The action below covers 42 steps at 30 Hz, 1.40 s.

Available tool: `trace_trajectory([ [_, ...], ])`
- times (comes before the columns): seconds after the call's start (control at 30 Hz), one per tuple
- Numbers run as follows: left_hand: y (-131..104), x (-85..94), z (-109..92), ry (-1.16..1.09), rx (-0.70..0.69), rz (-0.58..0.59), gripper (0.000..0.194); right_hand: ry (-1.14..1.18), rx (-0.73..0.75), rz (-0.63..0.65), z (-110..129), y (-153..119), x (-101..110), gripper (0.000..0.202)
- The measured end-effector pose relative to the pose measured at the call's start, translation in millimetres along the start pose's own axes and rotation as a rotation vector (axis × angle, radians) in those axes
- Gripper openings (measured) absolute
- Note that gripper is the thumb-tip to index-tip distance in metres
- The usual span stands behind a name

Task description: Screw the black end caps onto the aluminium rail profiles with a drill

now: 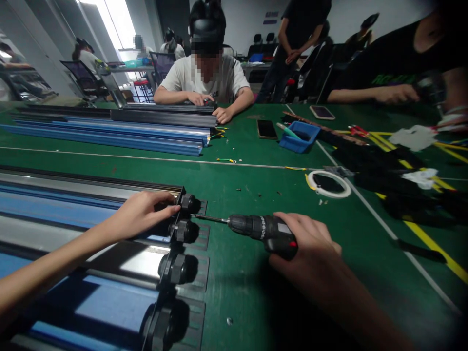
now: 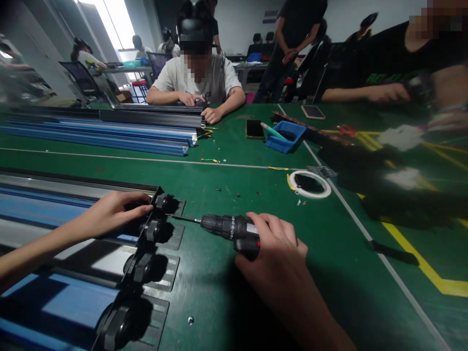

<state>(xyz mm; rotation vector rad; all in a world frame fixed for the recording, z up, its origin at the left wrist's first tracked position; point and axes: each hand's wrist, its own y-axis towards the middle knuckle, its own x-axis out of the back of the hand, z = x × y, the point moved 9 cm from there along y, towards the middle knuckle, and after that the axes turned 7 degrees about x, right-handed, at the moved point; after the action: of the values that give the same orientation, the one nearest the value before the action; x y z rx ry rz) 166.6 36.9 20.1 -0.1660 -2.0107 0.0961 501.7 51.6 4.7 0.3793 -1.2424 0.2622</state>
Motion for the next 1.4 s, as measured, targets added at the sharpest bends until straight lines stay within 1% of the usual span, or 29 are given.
trace_trajectory([
  [0.23, 2.2, -3.1, 5.1, 0.002, 0.030, 0.028, 0.040, 0.048, 0.002, -0.021, 6.7, 5.9, -2.1, 0.064],
  [0.4, 2.8, -3.3, 4.8, -0.002, -0.005, 0.013, 0.038, 0.102, 0.017, -0.039, 5.8, 10.0, -5.6, 0.067],
  [0.53, 2.5, -1.5, 1.9, -0.017, -0.024, 0.006, 0.037, 0.131, 0.046, -0.076, 7.7, 11.0, -2.1, 0.062],
  [0.63, 2.3, -1.7, 1.6, -0.023, -0.018, 0.014, 0.037, 0.133, 0.053, -0.088, 9.5, 11.6, -0.6, 0.063],
  [1.0, 2.0, -0.6, 0.8, -0.041, -0.012, 0.002, 0.038, 0.125, 0.046, -0.070, 17.5, 15.6, -3.3, 0.063],
  [1.23, 2.3, -0.3, 2.0, -0.018, 0.004, -0.008, 0.039, 0.129, 0.065, -0.074, 14.4, 15.9, -6.7, 0.064],
  [1.4, 2.4, -1.5, 2.7, -0.019, 0.010, 0.006, 0.040, 0.151, 0.078, -0.070, 17.2, 18.2, -7.7, 0.065],
])
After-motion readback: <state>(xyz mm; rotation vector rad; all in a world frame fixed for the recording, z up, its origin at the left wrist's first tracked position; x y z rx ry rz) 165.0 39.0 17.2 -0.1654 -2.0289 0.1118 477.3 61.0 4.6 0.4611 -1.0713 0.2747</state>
